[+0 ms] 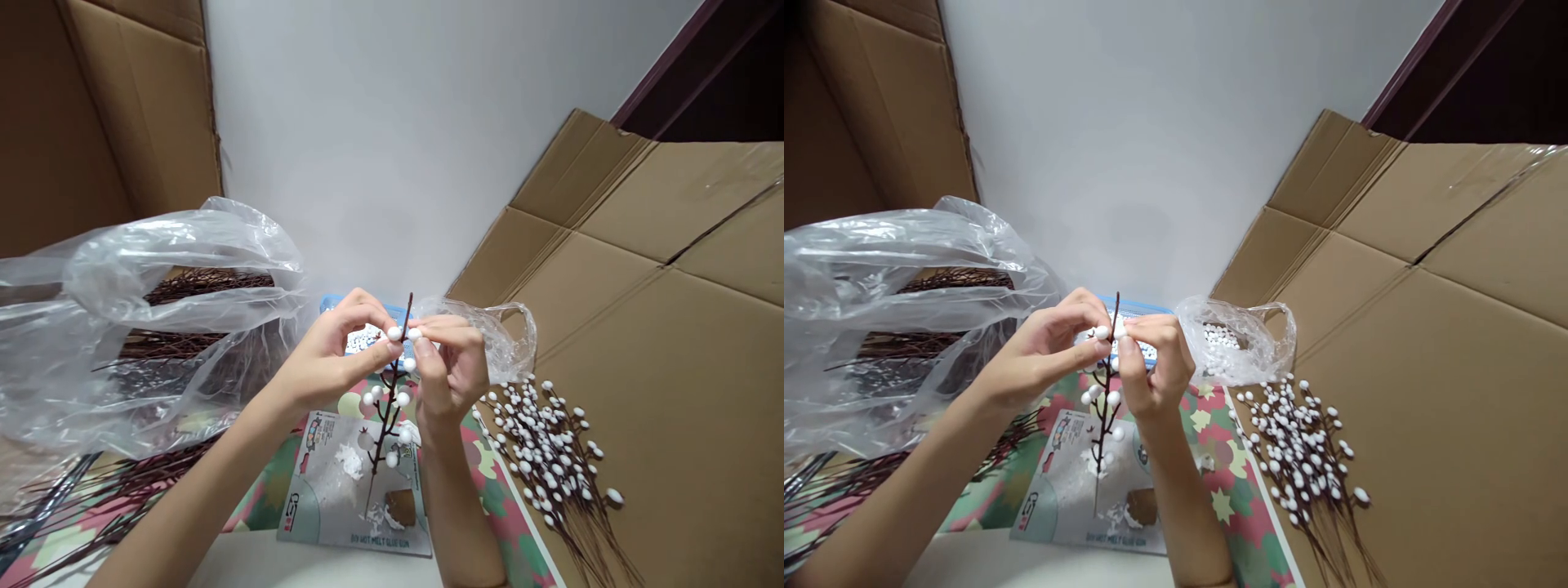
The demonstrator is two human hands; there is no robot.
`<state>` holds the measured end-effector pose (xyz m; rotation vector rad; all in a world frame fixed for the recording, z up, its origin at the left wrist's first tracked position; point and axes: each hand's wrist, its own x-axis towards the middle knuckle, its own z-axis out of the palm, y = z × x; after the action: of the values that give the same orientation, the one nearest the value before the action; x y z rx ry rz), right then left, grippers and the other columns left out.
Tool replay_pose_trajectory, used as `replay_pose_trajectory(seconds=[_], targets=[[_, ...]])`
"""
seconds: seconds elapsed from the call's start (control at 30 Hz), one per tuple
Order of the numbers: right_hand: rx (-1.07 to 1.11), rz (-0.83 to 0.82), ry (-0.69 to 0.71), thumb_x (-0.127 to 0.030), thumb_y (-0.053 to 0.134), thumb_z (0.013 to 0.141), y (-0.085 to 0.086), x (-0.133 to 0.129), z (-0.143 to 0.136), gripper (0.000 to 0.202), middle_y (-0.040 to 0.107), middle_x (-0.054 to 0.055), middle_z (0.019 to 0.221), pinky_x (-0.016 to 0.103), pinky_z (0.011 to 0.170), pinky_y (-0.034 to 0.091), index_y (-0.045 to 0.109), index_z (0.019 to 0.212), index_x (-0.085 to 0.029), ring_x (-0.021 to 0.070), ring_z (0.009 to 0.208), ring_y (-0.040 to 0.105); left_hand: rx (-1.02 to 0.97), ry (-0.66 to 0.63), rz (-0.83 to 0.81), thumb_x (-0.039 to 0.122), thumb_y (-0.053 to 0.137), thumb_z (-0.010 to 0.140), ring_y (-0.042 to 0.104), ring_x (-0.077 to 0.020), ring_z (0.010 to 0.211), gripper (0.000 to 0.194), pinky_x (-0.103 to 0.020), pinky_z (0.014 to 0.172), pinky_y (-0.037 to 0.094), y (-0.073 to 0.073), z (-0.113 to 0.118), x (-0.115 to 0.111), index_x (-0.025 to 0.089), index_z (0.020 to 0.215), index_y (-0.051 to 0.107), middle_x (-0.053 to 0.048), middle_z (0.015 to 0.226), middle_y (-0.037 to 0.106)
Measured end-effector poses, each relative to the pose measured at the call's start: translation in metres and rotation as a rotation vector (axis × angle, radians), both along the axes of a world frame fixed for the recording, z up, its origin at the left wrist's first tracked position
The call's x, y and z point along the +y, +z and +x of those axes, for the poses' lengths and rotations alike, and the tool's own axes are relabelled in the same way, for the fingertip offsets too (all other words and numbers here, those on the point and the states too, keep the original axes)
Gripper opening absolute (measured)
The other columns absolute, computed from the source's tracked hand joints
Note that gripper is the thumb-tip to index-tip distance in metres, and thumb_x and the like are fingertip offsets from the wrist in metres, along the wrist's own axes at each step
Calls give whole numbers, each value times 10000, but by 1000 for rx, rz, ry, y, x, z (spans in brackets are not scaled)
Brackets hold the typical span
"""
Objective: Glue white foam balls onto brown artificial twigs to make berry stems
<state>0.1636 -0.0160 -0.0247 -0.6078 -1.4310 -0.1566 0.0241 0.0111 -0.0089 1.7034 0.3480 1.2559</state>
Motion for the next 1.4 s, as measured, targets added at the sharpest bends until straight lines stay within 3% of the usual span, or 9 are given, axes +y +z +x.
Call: replay_pose_trajectory(seconds=[0.23,0.33,0.6,0.77,1.03,1.1,1.2,1.27,1.4], targets=[[65,11,-40,-130,562,810,3,-2,-1,149,619,-27,762,358,696,517,613,870,-256,159,751,628,35,9,92,284,713,806,542,-177,893,101,-349,830,433,1,-5,2,209,866,685,-35,900,570],[107,49,-62,-126,570,800,7,-4,2,146,622,-21,765,351,689,510,617,866,-247,153,740,619,30,14,118,290,751,774,530,-188,944,211,-361,881,420,1,-7,2,235,971,698,-39,954,562],[158,78,-144,-133,591,784,17,-10,12,128,610,-25,724,347,677,505,618,835,-247,160,728,620,-36,-29,5,363,757,755,522,-199,950,290,-351,847,436,4,-8,0,255,1020,709,-50,993,539],[178,79,-102,-109,594,765,16,-10,14,150,618,-25,723,343,693,499,636,832,-237,155,730,614,-126,-19,-46,331,707,802,482,-144,770,126,-294,706,406,5,-6,-1,219,802,649,-14,846,520],[201,-80,133,-142,564,782,11,-13,6,131,616,-33,723,332,685,495,616,836,-248,150,737,621,-172,92,-107,412,517,924,409,-140,659,425,-306,634,340,0,-6,2,188,563,515,-11,712,481],[214,-127,170,-140,551,783,11,-15,4,128,614,-33,715,331,682,499,608,826,-245,149,728,624,-171,83,-93,392,577,892,425,-141,682,352,-296,633,347,0,-7,2,194,604,530,-7,739,494],[204,-159,196,-142,544,780,10,-16,1,122,609,-35,702,331,676,501,605,817,-241,149,726,627,-186,-3,-68,354,701,794,482,-154,795,159,-278,679,387,1,-8,1,227,821,609,-12,869,541],[173,-156,196,-137,553,781,8,-15,0,127,617,-35,716,330,684,502,609,828,-240,148,740,629,-184,-41,-52,366,707,778,504,-172,881,223,-283,748,406,3,-9,-2,241,943,624,-22,941,568],[81,-102,150,-127,563,795,4,-11,0,156,644,-29,772,337,700,506,616,872,-252,149,773,630,-93,44,-16,363,631,843,524,-191,909,152,-317,824,403,7,-8,-10,229,912,639,-29,931,601]])
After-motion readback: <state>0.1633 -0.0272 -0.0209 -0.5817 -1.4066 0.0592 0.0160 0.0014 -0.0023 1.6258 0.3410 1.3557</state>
